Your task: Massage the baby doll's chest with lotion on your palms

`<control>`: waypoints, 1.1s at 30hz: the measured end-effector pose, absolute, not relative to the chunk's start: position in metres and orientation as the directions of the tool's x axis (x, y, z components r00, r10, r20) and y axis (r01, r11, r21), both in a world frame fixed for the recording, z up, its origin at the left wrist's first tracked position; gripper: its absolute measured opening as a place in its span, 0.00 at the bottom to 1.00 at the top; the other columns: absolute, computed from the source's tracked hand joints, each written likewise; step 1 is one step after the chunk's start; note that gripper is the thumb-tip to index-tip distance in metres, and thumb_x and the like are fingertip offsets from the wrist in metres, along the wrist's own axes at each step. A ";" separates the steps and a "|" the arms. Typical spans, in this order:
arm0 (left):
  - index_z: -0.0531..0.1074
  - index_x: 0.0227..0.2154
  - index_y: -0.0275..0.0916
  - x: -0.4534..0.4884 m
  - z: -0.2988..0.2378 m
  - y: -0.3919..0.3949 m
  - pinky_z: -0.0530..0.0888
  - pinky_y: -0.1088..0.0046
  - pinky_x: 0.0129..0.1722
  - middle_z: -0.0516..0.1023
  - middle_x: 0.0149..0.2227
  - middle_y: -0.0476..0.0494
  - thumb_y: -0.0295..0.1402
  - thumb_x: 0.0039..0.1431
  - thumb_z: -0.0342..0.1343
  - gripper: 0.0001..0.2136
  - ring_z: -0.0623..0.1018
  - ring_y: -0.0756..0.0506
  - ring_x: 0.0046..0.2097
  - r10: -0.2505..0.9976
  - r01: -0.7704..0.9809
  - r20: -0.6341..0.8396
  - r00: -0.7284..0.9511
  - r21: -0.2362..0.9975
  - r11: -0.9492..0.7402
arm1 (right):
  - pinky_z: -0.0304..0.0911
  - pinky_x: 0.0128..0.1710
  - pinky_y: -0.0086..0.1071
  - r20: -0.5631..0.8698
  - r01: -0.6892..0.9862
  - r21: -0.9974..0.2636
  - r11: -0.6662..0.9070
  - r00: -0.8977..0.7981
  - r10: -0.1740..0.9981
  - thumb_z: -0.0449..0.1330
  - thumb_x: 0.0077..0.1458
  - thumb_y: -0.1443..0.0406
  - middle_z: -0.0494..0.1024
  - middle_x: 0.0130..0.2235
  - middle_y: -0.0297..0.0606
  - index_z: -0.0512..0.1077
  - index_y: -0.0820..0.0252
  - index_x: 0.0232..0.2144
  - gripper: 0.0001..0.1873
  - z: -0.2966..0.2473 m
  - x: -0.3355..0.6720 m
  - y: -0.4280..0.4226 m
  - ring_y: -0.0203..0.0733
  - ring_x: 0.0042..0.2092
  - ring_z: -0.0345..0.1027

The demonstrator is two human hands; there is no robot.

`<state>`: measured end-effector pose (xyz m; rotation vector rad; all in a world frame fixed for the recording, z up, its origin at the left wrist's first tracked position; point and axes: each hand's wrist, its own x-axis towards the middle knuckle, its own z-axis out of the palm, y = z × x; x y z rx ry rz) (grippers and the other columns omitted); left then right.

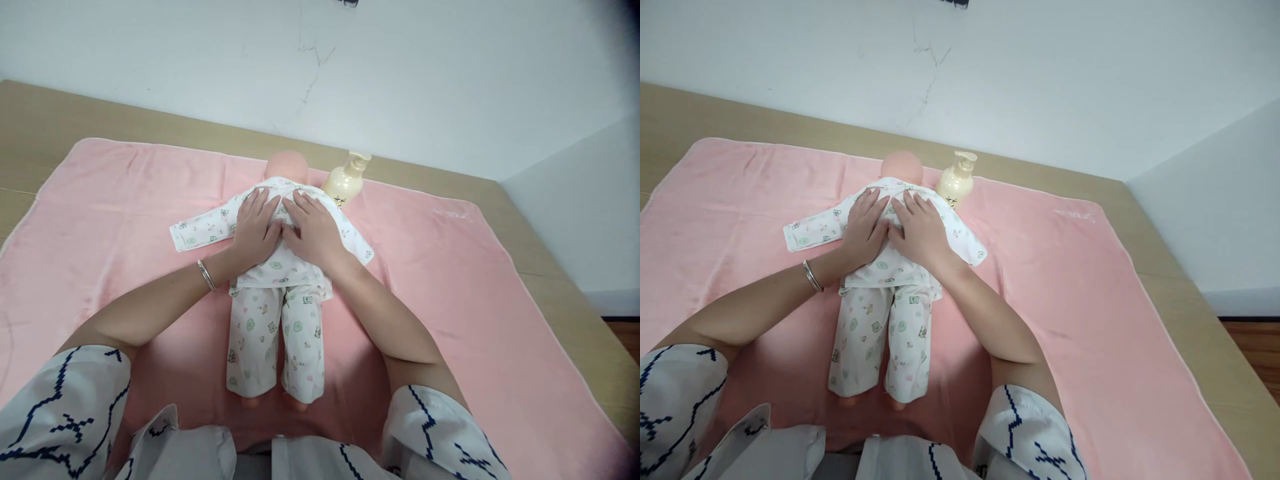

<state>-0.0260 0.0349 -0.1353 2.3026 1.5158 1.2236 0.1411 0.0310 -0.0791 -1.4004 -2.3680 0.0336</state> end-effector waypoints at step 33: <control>0.71 0.50 0.40 -0.017 -0.112 0.018 0.62 0.49 0.66 0.72 0.58 0.39 0.34 0.59 0.49 0.17 0.66 0.37 0.63 0.742 0.694 0.616 0.267 0.411 -0.591 | 0.48 0.67 0.49 0.592 0.608 -0.591 0.531 -0.121 0.797 0.46 0.61 0.61 0.74 0.59 0.42 0.73 0.55 0.50 0.22 -0.116 0.133 0.039 0.41 0.63 0.64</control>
